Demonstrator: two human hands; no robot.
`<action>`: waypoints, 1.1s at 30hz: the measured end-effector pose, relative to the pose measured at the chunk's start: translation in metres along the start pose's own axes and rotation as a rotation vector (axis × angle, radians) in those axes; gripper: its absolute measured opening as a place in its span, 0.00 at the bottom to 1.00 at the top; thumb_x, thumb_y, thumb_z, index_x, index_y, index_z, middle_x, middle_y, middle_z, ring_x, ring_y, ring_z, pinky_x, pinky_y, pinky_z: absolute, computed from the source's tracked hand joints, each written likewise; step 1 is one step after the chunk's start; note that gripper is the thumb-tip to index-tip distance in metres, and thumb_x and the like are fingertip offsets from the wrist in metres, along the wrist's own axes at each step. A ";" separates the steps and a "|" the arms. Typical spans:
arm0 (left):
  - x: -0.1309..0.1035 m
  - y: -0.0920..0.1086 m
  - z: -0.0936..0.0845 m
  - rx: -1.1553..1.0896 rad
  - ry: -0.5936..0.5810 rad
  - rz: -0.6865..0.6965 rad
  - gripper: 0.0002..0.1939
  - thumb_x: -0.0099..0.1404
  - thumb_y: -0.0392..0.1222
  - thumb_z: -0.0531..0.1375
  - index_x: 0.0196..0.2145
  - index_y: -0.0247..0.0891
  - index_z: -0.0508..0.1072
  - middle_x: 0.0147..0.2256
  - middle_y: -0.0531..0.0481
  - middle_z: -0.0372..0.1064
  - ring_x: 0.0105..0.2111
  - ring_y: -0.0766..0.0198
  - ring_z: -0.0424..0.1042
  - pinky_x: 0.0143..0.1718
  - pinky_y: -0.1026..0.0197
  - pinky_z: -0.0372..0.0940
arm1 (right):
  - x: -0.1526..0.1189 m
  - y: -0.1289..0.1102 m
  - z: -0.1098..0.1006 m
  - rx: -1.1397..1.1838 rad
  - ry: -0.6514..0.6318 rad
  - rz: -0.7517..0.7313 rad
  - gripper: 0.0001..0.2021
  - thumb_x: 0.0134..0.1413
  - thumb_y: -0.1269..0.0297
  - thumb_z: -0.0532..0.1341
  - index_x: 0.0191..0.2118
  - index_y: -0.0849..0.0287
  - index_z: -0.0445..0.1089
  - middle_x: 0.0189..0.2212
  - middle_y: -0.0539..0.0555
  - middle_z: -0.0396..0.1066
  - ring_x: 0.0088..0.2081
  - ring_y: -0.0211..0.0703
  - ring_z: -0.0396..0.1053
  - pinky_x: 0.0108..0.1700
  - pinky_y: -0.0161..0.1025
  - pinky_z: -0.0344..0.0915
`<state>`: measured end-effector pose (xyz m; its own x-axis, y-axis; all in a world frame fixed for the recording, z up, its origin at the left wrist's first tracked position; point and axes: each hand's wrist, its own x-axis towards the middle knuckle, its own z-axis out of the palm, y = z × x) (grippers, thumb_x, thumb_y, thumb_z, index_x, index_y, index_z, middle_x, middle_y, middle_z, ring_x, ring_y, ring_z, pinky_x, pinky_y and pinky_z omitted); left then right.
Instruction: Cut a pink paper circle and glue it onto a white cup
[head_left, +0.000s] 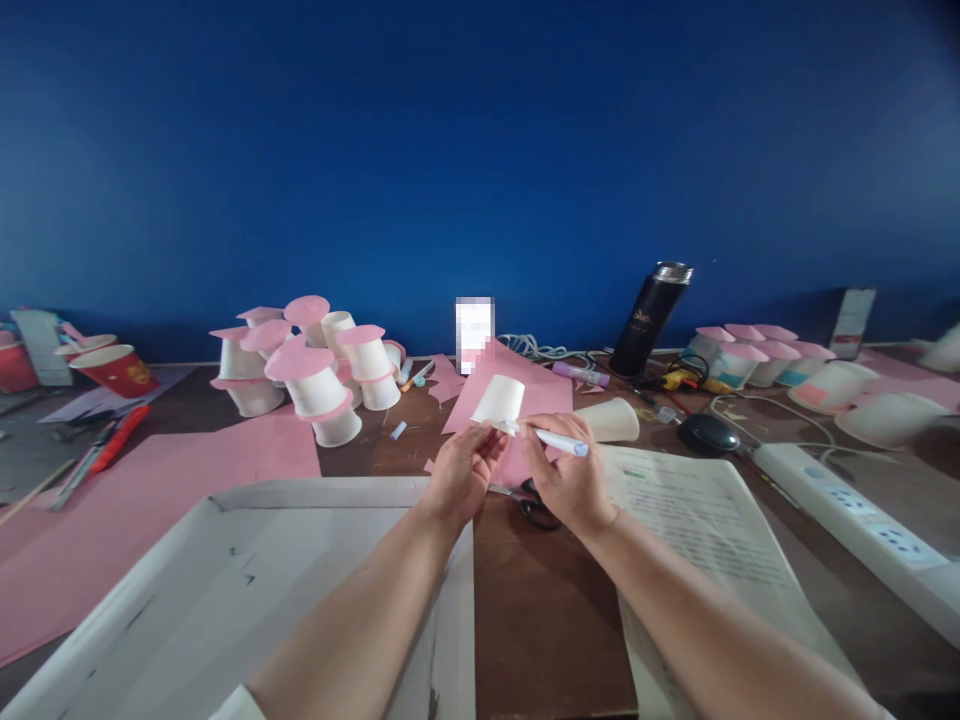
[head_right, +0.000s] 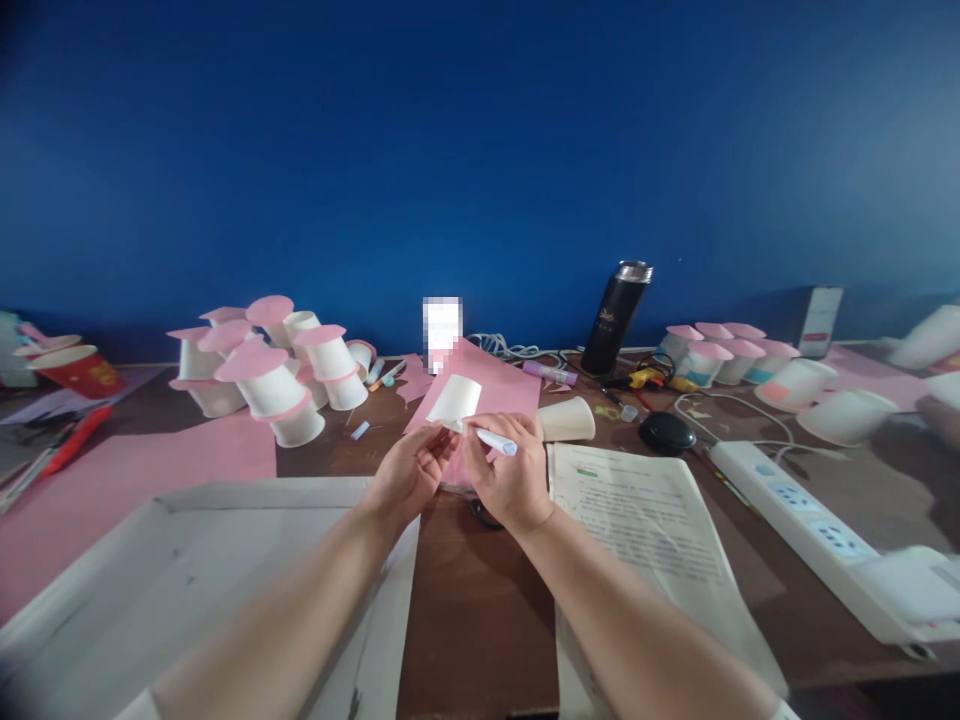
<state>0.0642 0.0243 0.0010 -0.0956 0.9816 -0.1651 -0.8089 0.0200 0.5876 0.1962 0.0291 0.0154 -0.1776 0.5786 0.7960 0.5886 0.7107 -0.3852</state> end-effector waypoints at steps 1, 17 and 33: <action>0.000 0.000 0.000 0.000 -0.001 0.003 0.01 0.54 0.30 0.63 0.27 0.31 0.73 0.28 0.47 0.72 0.31 0.67 0.72 0.42 0.63 0.67 | 0.000 0.000 0.000 0.001 0.000 0.003 0.05 0.57 0.66 0.56 0.36 0.56 0.70 0.32 0.53 0.75 0.36 0.44 0.71 0.46 0.44 0.62; 0.001 0.001 -0.001 0.005 -0.026 -0.012 0.01 0.54 0.31 0.64 0.28 0.30 0.74 0.28 0.47 0.72 0.32 0.67 0.72 0.40 0.65 0.68 | 0.000 0.000 0.000 0.029 0.004 0.000 0.04 0.56 0.68 0.58 0.36 0.56 0.70 0.33 0.53 0.75 0.36 0.44 0.70 0.46 0.44 0.62; 0.001 -0.002 -0.003 0.025 -0.048 -0.044 0.02 0.54 0.31 0.63 0.29 0.29 0.74 0.28 0.46 0.72 0.31 0.67 0.71 0.41 0.64 0.68 | 0.000 -0.001 0.000 0.020 0.008 0.001 0.05 0.57 0.67 0.57 0.37 0.57 0.70 0.34 0.53 0.75 0.36 0.44 0.71 0.46 0.43 0.62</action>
<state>0.0634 0.0250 -0.0027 -0.0319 0.9876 -0.1539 -0.7971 0.0678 0.6000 0.1960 0.0288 0.0159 -0.1706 0.5764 0.7992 0.5733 0.7177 -0.3953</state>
